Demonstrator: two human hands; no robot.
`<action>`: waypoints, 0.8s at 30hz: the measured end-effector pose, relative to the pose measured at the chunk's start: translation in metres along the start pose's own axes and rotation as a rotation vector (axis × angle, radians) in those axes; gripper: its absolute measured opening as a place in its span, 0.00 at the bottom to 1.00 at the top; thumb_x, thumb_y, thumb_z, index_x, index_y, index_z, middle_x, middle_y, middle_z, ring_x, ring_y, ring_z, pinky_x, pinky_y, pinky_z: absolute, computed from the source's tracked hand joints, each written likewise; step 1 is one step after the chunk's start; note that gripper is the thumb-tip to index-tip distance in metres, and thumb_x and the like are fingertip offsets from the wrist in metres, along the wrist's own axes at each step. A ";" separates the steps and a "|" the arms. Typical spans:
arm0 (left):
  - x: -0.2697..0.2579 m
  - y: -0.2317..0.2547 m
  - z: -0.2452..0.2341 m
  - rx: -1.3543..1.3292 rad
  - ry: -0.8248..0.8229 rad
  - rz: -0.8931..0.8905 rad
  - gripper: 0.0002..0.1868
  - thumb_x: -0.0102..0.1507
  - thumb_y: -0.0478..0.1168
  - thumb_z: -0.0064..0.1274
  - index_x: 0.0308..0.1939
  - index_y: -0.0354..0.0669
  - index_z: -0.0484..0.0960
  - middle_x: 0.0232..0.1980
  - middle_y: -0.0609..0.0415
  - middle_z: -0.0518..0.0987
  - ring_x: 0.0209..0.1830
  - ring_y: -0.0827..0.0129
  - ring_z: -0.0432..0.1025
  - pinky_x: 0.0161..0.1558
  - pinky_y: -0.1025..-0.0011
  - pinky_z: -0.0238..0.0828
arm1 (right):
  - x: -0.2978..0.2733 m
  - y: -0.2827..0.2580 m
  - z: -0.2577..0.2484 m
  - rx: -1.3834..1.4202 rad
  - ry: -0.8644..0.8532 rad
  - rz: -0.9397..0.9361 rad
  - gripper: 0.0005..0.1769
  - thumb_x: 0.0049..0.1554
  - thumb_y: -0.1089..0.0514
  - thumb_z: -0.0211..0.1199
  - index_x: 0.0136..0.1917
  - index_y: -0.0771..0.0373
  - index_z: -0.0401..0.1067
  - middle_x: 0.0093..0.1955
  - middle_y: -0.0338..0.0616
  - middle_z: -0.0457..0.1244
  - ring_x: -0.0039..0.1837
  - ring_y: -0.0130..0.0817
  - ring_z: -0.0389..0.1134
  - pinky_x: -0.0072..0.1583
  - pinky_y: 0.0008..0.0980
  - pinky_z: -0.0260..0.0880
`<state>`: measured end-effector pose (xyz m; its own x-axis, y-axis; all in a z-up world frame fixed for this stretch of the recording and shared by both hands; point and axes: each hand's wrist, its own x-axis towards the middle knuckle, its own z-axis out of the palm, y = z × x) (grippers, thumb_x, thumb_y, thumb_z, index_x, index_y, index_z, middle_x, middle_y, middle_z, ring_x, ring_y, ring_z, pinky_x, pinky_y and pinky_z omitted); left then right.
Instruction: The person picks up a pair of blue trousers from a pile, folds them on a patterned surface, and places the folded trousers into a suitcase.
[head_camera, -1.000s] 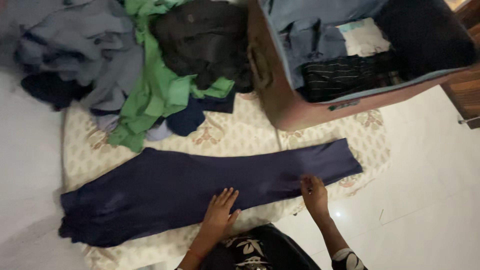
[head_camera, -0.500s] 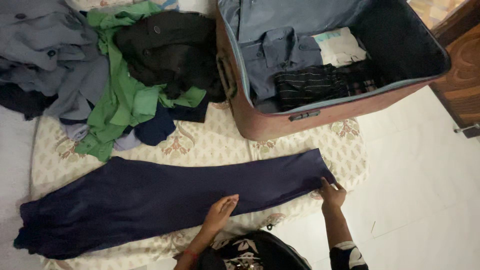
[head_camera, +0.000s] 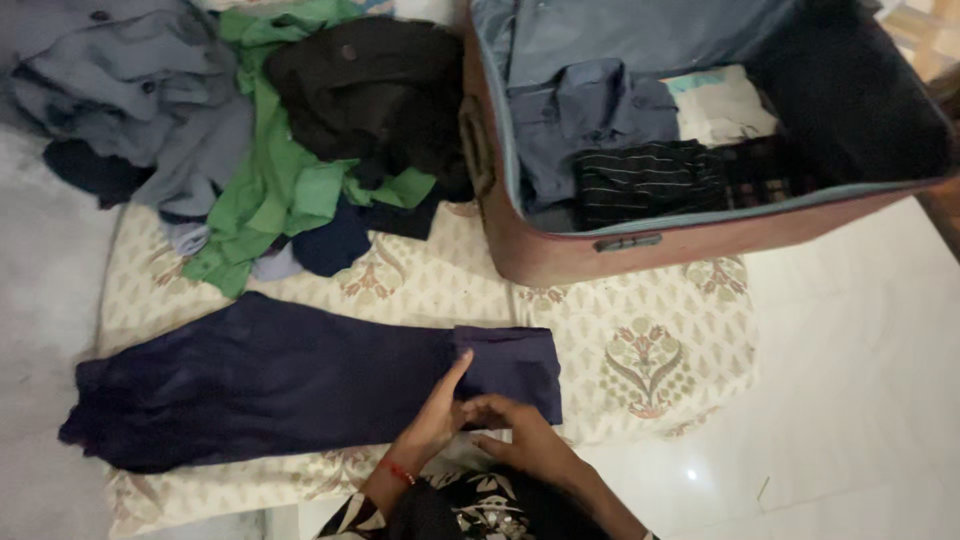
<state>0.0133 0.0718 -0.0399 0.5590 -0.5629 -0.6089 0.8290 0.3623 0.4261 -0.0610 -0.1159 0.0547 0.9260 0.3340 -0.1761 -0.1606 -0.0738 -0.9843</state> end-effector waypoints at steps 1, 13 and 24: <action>0.003 0.000 -0.005 0.103 0.060 0.066 0.32 0.66 0.58 0.53 0.70 0.49 0.71 0.54 0.42 0.78 0.52 0.57 0.74 0.56 0.58 0.73 | 0.001 0.000 0.000 -0.060 -0.019 0.010 0.22 0.56 0.64 0.68 0.64 0.62 0.70 0.57 0.43 0.69 0.59 0.29 0.72 0.61 0.30 0.73; 0.025 -0.037 -0.057 0.291 0.197 0.199 0.33 0.65 0.34 0.54 0.74 0.41 0.60 0.65 0.44 0.74 0.61 0.54 0.74 0.57 0.55 0.80 | 0.022 0.080 -0.076 -0.487 0.707 0.051 0.17 0.60 0.60 0.62 0.62 0.62 0.73 0.54 0.52 0.69 0.44 0.36 0.74 0.43 0.33 0.75; 0.019 -0.047 -0.075 0.313 0.087 0.258 0.38 0.63 0.30 0.53 0.77 0.47 0.57 0.69 0.50 0.71 0.63 0.59 0.73 0.59 0.58 0.78 | 0.073 0.063 -0.115 -0.791 0.645 0.035 0.08 0.59 0.54 0.68 0.50 0.59 0.81 0.46 0.49 0.71 0.42 0.45 0.73 0.47 0.40 0.72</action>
<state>-0.0139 0.0999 -0.1219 0.7582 -0.4133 -0.5043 0.6233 0.2324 0.7467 0.0358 -0.2046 -0.0183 0.9703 -0.2324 0.0669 -0.1354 -0.7514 -0.6458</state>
